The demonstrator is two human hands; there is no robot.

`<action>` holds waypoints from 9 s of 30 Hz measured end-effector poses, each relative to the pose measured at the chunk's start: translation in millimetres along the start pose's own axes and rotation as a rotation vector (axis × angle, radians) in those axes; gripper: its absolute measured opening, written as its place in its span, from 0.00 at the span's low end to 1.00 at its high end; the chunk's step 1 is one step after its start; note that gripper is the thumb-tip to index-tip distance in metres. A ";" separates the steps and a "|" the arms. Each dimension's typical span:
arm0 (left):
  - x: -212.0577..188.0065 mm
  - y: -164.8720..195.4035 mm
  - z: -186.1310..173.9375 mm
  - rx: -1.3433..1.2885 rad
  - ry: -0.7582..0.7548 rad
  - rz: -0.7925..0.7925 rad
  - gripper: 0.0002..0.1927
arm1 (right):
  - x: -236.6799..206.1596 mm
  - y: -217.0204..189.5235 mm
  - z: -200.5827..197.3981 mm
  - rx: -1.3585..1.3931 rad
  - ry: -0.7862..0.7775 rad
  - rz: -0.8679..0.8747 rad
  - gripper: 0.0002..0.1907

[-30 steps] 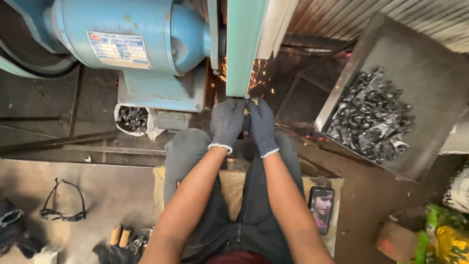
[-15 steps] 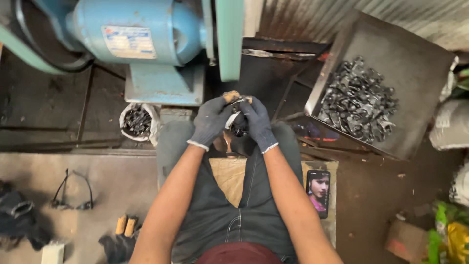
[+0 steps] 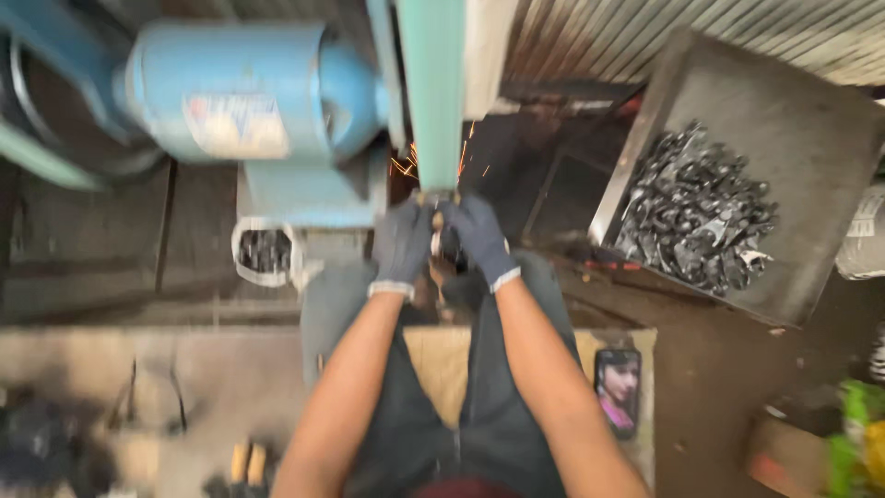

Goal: The person sits at a grinding station and repeatedly presses small metal parts against a belt grinder to smooth or deburr them. They handle the parts one at a time, rotate them in gloved hands, and place finished pieces into a nearby container.

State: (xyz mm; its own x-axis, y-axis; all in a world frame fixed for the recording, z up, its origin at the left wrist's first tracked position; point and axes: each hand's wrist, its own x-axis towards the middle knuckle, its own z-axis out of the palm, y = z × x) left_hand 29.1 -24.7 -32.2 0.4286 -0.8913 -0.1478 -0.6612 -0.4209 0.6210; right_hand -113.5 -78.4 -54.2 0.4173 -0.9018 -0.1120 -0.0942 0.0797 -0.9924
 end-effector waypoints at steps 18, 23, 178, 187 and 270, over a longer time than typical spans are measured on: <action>-17.7 41.1 18.0 -0.112 0.129 -0.115 0.20 | 4.7 -1.8 -14.8 0.058 0.096 -0.019 0.13; -8.7 38.5 47.0 -0.128 0.221 0.117 0.19 | -1.5 16.2 -31.3 0.067 0.176 -0.060 0.14; -112.5 52.2 -42.7 -0.344 -0.021 0.477 0.20 | -140.3 -49.0 -50.3 -0.114 0.127 -0.205 0.13; -44.1 24.4 -40.8 -0.007 0.037 0.171 0.21 | -46.2 -25.4 11.5 0.172 0.099 0.100 0.13; -52.1 13.5 -35.5 -0.243 -0.051 0.172 0.15 | -50.7 -14.2 -5.3 0.274 0.077 0.208 0.10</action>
State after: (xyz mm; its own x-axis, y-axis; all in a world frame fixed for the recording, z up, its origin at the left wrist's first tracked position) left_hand 19.8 21.9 11.2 0.2872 -0.9560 -0.0589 -0.5525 -0.2156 0.8051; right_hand -138.1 -36.0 -34.2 0.3441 -0.8829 -0.3196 0.0806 0.3669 -0.9268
